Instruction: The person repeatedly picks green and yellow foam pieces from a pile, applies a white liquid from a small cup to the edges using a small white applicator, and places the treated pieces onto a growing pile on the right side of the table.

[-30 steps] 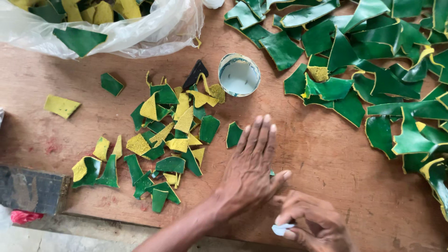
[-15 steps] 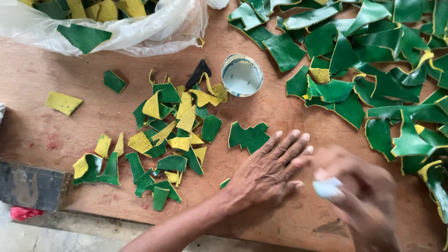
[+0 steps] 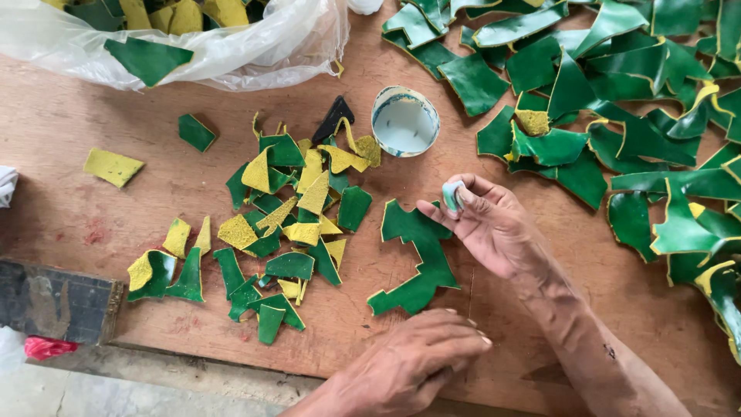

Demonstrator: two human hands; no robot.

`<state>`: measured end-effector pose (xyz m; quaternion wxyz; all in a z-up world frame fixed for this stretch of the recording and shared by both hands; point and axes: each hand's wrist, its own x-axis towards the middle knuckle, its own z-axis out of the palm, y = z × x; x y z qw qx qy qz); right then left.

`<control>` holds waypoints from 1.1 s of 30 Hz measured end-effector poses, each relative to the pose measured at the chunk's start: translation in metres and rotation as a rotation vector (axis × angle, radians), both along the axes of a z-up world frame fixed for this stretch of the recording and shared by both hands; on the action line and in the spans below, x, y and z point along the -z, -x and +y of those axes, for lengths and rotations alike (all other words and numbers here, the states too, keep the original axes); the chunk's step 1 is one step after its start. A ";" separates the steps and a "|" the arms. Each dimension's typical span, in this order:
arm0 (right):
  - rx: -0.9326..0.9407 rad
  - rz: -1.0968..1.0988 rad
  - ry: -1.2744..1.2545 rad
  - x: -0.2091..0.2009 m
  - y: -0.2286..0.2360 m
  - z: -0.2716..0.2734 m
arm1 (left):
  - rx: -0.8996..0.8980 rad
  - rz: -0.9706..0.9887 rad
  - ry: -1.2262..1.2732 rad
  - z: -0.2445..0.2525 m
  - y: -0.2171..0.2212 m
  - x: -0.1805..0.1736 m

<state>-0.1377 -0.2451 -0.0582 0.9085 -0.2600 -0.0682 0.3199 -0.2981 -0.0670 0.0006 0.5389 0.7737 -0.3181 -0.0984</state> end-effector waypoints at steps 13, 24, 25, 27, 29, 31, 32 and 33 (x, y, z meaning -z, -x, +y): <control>0.070 0.039 0.094 0.004 0.005 0.000 | -0.369 0.266 -0.884 -0.010 -0.032 -0.003; 0.273 -0.234 0.300 -0.038 -0.011 -0.011 | -0.358 -0.322 -0.639 0.011 -0.055 0.020; 0.316 -0.362 0.529 -0.044 -0.016 -0.007 | -0.309 -0.347 -0.620 0.011 -0.058 0.022; 0.408 -0.626 0.989 -0.059 -0.029 0.003 | -0.210 -0.405 -0.578 0.006 -0.066 0.023; 0.455 -0.939 1.173 -0.073 -0.041 0.019 | -0.052 -0.400 -0.538 0.008 -0.070 0.023; 0.452 -1.162 1.292 -0.082 -0.054 0.037 | -0.003 -0.447 -0.511 0.010 -0.071 0.022; 0.427 -1.225 1.322 -0.085 -0.061 0.046 | -0.032 -0.496 -0.502 0.011 -0.071 0.022; 0.401 -1.285 1.356 -0.085 -0.067 0.053 | -0.058 -0.544 -0.491 0.011 -0.070 0.022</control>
